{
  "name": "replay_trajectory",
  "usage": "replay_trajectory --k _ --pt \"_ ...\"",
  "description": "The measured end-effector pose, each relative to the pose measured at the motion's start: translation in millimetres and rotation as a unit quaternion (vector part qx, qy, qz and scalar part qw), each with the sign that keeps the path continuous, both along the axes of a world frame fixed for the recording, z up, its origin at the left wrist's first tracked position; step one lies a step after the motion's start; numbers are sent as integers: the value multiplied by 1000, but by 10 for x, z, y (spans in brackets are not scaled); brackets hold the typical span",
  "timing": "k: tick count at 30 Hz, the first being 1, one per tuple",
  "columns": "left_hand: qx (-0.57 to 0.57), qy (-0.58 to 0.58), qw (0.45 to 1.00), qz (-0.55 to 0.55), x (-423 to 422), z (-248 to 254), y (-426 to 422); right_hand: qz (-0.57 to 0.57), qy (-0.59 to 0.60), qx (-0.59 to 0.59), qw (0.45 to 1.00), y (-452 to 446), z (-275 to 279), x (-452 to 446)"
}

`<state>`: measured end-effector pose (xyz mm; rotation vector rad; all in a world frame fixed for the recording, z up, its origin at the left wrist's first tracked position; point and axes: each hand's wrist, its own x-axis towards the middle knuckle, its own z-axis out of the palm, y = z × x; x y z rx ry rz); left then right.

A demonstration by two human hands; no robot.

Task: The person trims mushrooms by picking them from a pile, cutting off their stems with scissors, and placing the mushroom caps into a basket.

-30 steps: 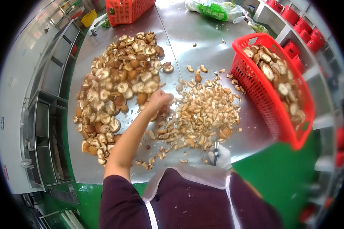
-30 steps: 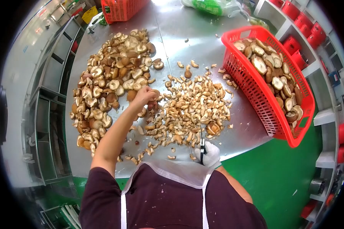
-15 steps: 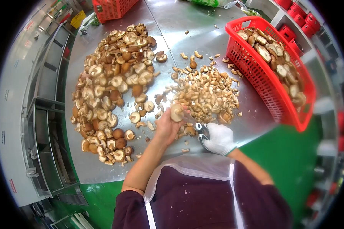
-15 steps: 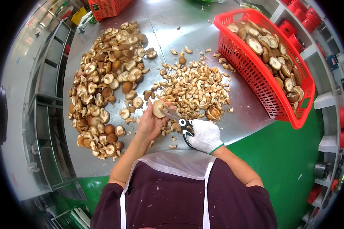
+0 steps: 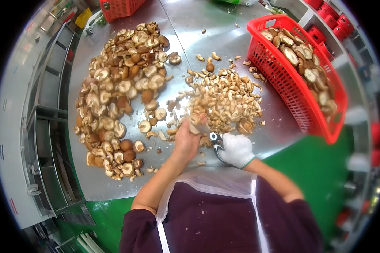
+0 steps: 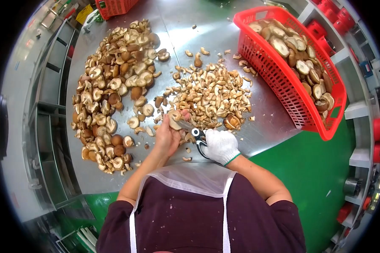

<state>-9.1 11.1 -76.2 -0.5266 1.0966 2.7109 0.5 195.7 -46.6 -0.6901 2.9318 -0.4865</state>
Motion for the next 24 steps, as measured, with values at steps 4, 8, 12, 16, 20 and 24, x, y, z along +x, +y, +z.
replay_trajectory --k 4,8,12,16,20,24 --pt "-4 -23 1000 9 -7 -30 -59 -8 -20 1 1000 -16 -159 -14" --pt "-46 -89 995 13 -50 86 -136 -22 -37 -120 992 141 -387 88" --pt "9 -149 988 41 -310 -51 -264 -61 -89 -216 970 461 -634 284" --pt "31 -36 999 -10 -1028 698 336 -84 -81 -335 935 502 -659 314" --pt "-91 323 918 -213 -1400 1402 1016 -138 -116 -331 926 523 -804 380" --pt "-489 383 764 -174 -1340 406 924 -100 -75 -335 934 575 -880 344"
